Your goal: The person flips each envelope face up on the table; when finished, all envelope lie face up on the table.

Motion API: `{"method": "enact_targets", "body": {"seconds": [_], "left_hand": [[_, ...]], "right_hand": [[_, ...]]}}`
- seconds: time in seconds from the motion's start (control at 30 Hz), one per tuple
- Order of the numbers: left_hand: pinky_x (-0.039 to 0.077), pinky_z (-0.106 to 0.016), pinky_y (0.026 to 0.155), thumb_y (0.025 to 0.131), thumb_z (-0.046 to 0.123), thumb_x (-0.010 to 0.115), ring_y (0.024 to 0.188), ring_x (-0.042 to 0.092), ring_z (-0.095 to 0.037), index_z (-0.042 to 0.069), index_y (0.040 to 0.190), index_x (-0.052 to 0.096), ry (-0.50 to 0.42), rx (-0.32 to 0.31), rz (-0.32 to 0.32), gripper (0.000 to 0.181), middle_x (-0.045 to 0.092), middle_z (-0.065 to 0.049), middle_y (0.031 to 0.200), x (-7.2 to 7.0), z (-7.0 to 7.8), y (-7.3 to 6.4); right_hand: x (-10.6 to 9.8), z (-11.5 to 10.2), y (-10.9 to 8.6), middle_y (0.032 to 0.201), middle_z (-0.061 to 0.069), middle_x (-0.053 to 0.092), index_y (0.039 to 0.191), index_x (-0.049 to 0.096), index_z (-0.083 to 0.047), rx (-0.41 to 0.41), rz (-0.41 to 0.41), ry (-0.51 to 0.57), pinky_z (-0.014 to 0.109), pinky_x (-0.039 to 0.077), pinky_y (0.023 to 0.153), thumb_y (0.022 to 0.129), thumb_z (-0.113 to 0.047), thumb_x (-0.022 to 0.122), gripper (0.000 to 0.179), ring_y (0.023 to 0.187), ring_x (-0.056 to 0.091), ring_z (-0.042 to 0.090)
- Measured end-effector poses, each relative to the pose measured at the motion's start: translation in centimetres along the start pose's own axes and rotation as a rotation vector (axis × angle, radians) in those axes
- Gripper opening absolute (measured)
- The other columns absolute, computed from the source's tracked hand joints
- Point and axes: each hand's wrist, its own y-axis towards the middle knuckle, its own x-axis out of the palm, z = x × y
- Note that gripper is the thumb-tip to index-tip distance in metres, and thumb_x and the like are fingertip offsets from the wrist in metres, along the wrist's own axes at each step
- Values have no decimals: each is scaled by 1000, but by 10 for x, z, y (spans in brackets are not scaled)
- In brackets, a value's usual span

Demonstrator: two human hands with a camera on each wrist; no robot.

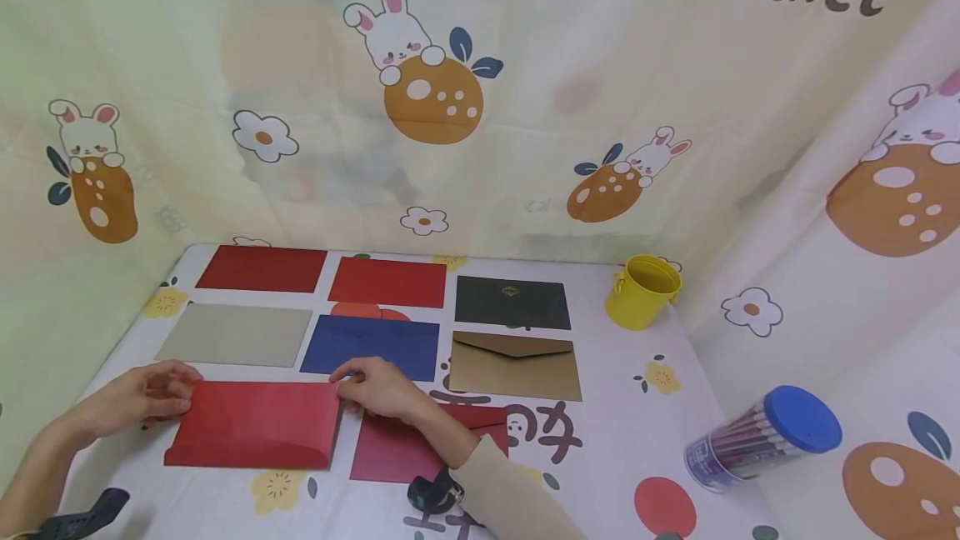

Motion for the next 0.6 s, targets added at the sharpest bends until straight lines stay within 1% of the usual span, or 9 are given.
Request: {"method": "enact_targets", "body": {"seconds": [0.1, 0.23, 0.3, 0.37, 0.47, 0.53, 0.6], "left_hand": [[57, -33, 71, 91, 16, 74, 92, 63, -23, -1, 126, 57, 14, -9, 2, 43, 67, -11, 104, 0, 1, -1], [58, -33, 71, 89, 14, 75, 89, 64, -23, -2, 123, 59, 22, 2, -12, 41, 67, -11, 103, -1, 1, -1], [58, -32, 71, 89, 13, 75, 89, 64, -23, -2, 122, 60, 24, 14, -18, 40, 67, -12, 103, -1, 1, -2], [58, -32, 72, 89, 13, 75, 88, 65, -23, -3, 122, 60, 20, 23, -25, 40, 67, -12, 103, -2, 1, -2], [58, -31, 73, 89, 13, 75, 89, 65, -23, -3, 121, 60, 12, 28, -34, 40, 68, -12, 103, -2, 0, -1], [59, -30, 74, 88, 12, 75, 89, 66, -23, -4, 121, 60, 6, 28, -42, 39, 68, -12, 103, -3, 0, 0], [59, -30, 75, 88, 11, 75, 89, 65, -24, -4, 120, 61, 9, 27, -50, 38, 68, -12, 103, -4, 0, 2]], "right_hand": [[-1, 0, 0, 75, 11, 64, 119, 73, -19, 5, -4, -24, 23, 40, 49, 97, -28, 65, 25, 51, 50, 14], [-2, 0, 1, 74, 12, 63, 118, 74, -18, 4, -16, -36, 23, 38, 48, 97, -28, 65, 25, 50, 49, 14], [-2, 0, 1, 77, 10, 64, 118, 74, -18, 3, -21, -47, 23, 39, 50, 97, -29, 65, 25, 54, 51, 14], [-2, 1, 2, 81, 5, 66, 118, 75, -19, 1, -22, -63, 24, 41, 53, 97, -27, 65, 25, 61, 55, 13], [-2, 1, 3, 92, -6, 68, 118, 75, -20, -1, -18, -99, 25, 46, 63, 96, -25, 65, 24, 79, 58, 11], [-3, 1, 3, 98, -10, 68, 117, 75, -21, -4, -15, -128, 25, 49, 69, 96, -22, 64, 24, 88, 58, 10], [-3, 1, 3, 101, -12, 68, 116, 76, -21, -5, -12, -154, 26, 49, 72, 96, -21, 64, 24, 93, 58, 9]]}}
